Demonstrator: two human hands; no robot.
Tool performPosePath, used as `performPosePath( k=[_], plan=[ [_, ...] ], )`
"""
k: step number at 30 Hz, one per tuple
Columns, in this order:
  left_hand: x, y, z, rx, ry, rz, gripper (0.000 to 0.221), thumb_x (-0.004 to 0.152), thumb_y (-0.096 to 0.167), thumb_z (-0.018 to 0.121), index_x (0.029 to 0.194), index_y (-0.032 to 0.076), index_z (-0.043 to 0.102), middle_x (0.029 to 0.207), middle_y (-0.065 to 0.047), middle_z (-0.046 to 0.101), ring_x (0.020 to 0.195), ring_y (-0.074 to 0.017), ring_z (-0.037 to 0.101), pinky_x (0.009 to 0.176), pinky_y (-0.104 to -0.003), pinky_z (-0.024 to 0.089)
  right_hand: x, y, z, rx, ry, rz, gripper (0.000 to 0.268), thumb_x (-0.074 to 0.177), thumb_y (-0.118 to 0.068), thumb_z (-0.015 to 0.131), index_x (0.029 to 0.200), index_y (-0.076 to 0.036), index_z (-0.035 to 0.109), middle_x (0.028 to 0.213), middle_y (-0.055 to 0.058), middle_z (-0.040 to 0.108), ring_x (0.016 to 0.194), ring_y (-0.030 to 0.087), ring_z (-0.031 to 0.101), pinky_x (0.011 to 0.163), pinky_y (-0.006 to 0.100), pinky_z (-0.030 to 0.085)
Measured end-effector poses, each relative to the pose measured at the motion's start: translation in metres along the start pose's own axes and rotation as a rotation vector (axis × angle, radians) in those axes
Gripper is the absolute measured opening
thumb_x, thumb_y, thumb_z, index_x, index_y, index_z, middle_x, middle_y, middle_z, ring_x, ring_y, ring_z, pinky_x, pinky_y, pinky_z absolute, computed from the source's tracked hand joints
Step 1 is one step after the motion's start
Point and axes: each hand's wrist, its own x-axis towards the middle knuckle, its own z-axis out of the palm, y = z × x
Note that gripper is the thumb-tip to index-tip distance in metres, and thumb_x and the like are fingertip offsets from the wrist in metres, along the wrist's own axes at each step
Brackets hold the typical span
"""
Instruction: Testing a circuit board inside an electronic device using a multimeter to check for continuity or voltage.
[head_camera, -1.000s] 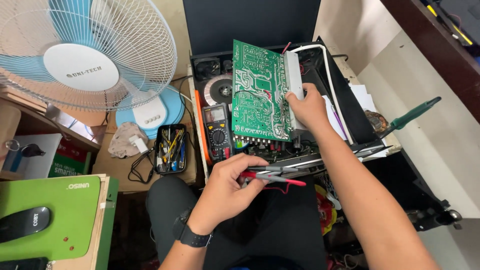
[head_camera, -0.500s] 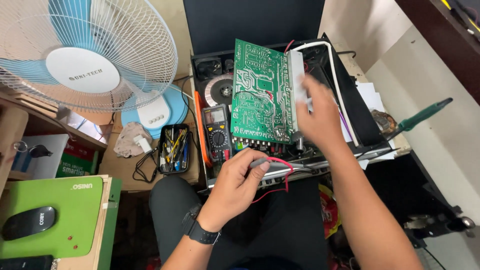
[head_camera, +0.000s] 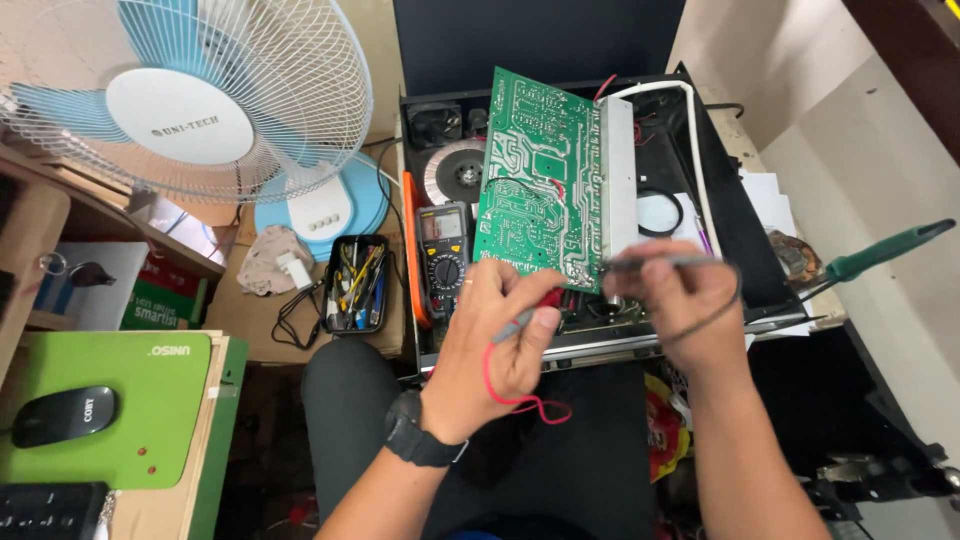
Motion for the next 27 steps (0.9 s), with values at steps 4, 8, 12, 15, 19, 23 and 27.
performPosePath(
  k=[4,8,12,15,19,23,27],
  plan=[
    [-0.004,-0.015,0.006,0.011,0.006,-0.042,0.030,0.121,0.027,0.056,0.132,0.006,0.074,0.096,-0.017,0.063,0.088,-0.0503,0.070,0.080,-0.052,0.061,0.031,0.006,0.002,0.031,0.028,0.051,0.021,0.117,-0.006,0.065,0.120,0.014,0.069,0.112,0.036,0.080,0.095,0.043,0.085,0.089,0.060,0.075],
    [0.000,-0.019,0.010,-0.001,0.140,-0.040,0.021,0.113,0.014,0.069,0.129,0.006,0.080,0.097,-0.013,0.074,0.086,-0.0398,0.078,0.078,-0.046,0.064,0.044,0.008,0.004,-0.100,-0.075,0.019,0.014,0.107,0.001,0.079,0.118,0.010,0.077,0.111,0.029,0.083,0.095,0.034,0.086,0.088,0.051,0.074],
    [0.003,-0.033,0.021,-0.014,0.176,-0.074,0.014,0.108,0.012,0.077,0.121,0.007,0.080,0.089,-0.013,0.077,0.079,-0.0378,0.079,0.071,-0.045,0.065,0.044,0.012,0.013,-0.143,-0.042,-0.037,0.013,0.111,-0.002,0.077,0.121,0.006,0.080,0.109,0.026,0.085,0.099,0.030,0.086,0.093,0.047,0.074],
    [0.011,-0.033,0.021,0.147,0.112,0.044,0.014,0.106,0.015,0.083,0.118,0.008,0.081,0.098,-0.011,0.081,0.099,-0.0370,0.079,0.090,-0.046,0.060,0.042,0.016,0.014,-0.288,-0.043,-0.067,0.014,0.108,-0.005,0.085,0.121,-0.003,0.086,0.103,0.017,0.088,0.098,0.021,0.085,0.092,0.040,0.072],
    [0.017,-0.029,0.030,0.268,0.068,0.087,0.012,0.107,0.019,0.082,0.115,0.010,0.081,0.099,-0.008,0.081,0.107,-0.0334,0.077,0.102,-0.048,0.053,0.039,0.016,0.008,-0.352,-0.027,-0.059,0.018,0.102,-0.007,0.093,0.120,-0.009,0.089,0.101,0.011,0.090,0.097,0.015,0.082,0.096,0.037,0.069],
    [0.017,-0.022,0.040,0.335,0.110,0.061,0.010,0.105,0.018,0.082,0.111,0.011,0.079,0.097,-0.008,0.078,0.109,-0.0330,0.076,0.105,-0.052,0.052,0.039,0.020,0.003,-0.285,-0.018,-0.027,0.011,0.106,-0.001,0.085,0.118,-0.002,0.087,0.107,0.018,0.087,0.107,0.022,0.081,0.098,0.043,0.068],
    [0.013,-0.012,0.044,0.387,0.073,-0.009,0.005,0.110,0.015,0.074,0.111,0.010,0.074,0.105,-0.007,0.075,0.118,-0.0368,0.071,0.115,-0.057,0.044,0.040,-0.004,0.015,-0.377,-0.013,0.212,0.016,0.109,-0.012,0.077,0.116,-0.003,0.087,0.116,0.010,0.089,0.105,0.018,0.081,0.089,0.030,0.064]
  ],
)
